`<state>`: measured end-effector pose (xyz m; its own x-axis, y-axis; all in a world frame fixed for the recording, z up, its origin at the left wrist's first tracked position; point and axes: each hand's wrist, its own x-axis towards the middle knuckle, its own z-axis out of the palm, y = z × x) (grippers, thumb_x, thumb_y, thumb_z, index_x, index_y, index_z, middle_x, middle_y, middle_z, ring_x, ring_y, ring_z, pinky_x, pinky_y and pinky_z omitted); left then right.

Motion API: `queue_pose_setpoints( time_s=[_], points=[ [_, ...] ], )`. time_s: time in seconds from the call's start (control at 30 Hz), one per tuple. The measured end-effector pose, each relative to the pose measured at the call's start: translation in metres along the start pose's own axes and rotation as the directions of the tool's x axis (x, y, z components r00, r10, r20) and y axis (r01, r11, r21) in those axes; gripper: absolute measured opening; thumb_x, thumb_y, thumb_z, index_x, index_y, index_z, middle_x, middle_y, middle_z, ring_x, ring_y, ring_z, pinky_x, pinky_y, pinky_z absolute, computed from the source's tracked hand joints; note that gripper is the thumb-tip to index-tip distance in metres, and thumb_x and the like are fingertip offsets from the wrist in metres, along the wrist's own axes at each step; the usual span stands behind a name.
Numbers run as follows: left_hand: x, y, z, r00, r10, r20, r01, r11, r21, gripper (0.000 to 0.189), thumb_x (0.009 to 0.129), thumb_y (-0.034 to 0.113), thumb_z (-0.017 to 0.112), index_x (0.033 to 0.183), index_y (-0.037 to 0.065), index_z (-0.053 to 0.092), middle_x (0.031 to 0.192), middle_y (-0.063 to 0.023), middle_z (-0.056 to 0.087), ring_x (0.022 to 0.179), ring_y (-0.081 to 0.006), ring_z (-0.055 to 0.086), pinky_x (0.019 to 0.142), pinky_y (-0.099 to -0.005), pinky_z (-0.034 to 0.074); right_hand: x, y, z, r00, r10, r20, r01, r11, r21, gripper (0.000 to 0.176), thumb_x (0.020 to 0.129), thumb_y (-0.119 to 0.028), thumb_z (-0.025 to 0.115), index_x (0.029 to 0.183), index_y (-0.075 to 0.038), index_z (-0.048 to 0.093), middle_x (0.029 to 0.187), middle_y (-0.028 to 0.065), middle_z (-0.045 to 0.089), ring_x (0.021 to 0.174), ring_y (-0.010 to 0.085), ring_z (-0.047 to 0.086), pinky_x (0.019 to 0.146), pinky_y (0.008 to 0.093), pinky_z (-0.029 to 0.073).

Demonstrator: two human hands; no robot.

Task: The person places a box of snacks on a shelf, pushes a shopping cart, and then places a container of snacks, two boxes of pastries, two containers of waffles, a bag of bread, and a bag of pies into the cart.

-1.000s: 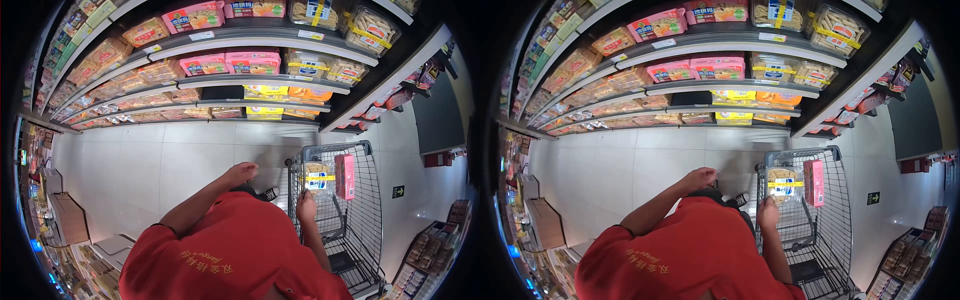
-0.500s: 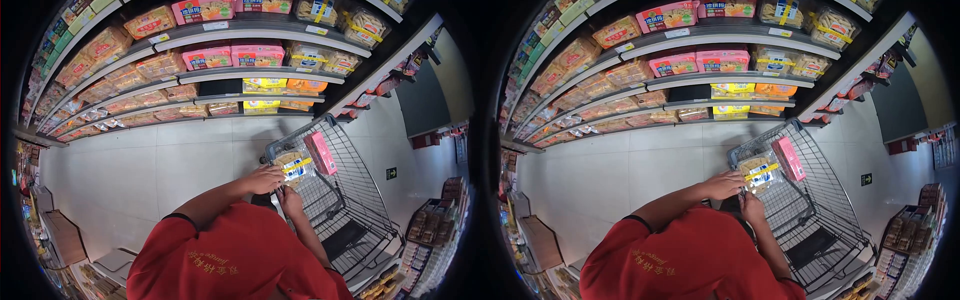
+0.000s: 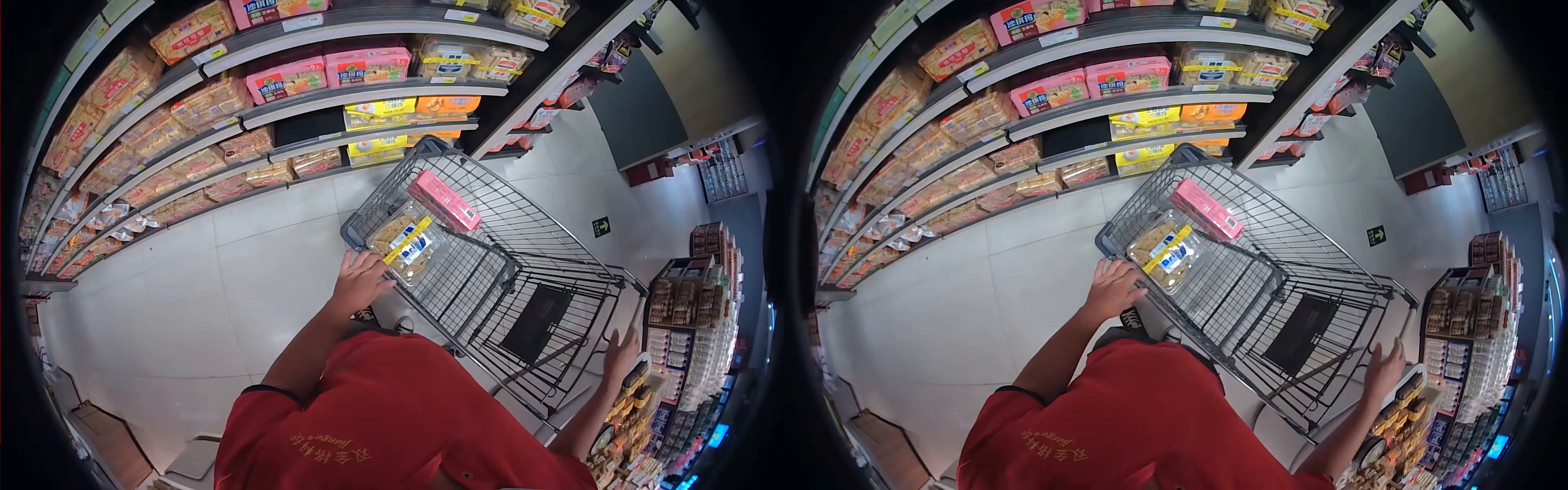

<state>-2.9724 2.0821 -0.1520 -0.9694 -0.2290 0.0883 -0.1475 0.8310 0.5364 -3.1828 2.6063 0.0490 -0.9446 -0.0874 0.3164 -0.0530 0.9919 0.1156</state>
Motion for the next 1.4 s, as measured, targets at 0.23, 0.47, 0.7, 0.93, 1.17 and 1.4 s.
queue_pose_setpoints(
  time_s=[0.23,0.47,0.7,0.93,1.17,1.4],
  points=[
    [-0.031,-0.004,-0.007,0.978,-0.207,-0.002,0.207,0.978,0.026,0.032,0.082,0.036,0.066,0.1,0.01,0.062,0.124,-0.0047,0.054,0.126,-0.0252,0.042,0.109,-0.0601,0.021,-0.026,0.102,0.058,0.9,0.045,0.434,-0.114,0.984,0.134,0.088,0.085,-0.035,0.066,0.149,0.0,0.016,0.141,0.0315,0.039,0.13,0.0461,0.038,0.103,0.0454,0.039],
    [-0.074,-0.009,-0.004,0.919,-0.368,-0.142,0.388,0.906,0.167,0.027,0.084,0.029,0.059,0.102,0.009,0.063,0.128,-0.01,0.054,0.134,-0.0308,0.036,0.11,-0.0582,0.022,-0.024,0.114,0.096,0.954,-0.208,0.218,0.027,0.78,0.625,0.078,0.083,0.005,0.05,0.152,-0.009,0.016,0.143,0.0239,0.04,0.127,0.039,0.045,0.099,0.0402,0.042],
    [-0.12,0.018,0.004,0.838,-0.475,-0.269,0.531,0.823,0.203,0.028,0.086,0.023,0.053,0.106,0.007,0.065,0.124,-0.0118,0.057,0.134,-0.034,0.036,0.11,-0.0576,0.022,0.004,0.057,0.105,0.948,-0.298,0.11,0.144,0.71,0.689,0.08,0.081,0.013,0.039,0.153,-0.016,0.019,0.134,0.0135,0.045,0.074,0.0158,0.051,0.065,0.0286,0.049],
    [-0.156,0.097,0.023,0.85,-0.377,-0.368,0.41,0.912,0.012,0.026,0.082,0.018,0.062,0.105,0.007,0.063,0.12,-0.013,0.059,0.123,-0.0327,0.047,0.107,-0.0552,0.026,0.007,-0.03,0.073,0.905,-0.374,0.201,0.097,0.642,0.761,0.079,0.081,0.009,0.046,0.152,-0.013,0.018,0.119,0.0211,0.05,0.102,0.0367,0.056,0.088,0.0404,0.046],
    [-0.149,0.161,0.007,0.903,-0.241,-0.355,0.175,0.962,-0.208,0.028,0.085,0.018,0.062,0.109,0.004,0.061,0.122,-0.015,0.058,0.112,-0.0331,0.055,0.094,-0.0405,0.044,-0.003,-0.117,0.063,0.848,-0.526,0.064,0.324,0.61,0.723,0.077,0.082,0.004,0.05,0.15,-0.007,0.017,0.119,0.0237,0.048,0.105,0.0411,0.054,0.089,0.0429,0.046],
    [-0.127,0.243,-0.037,0.973,-0.232,-0.012,0.163,0.716,-0.679,0.038,0.093,0.023,0.059,0.124,0.001,0.055,0.126,-0.0141,0.057,0.117,-0.025,0.054,0.095,-0.0349,0.045,-0.034,-0.215,0.057,0.84,-0.541,0.047,0.256,0.471,0.845,0.078,0.079,0.003,0.051,0.15,-0.008,0.021,0.118,0.0225,0.048,0.101,0.038,0.055,0.087,0.042,0.047]
  ],
)
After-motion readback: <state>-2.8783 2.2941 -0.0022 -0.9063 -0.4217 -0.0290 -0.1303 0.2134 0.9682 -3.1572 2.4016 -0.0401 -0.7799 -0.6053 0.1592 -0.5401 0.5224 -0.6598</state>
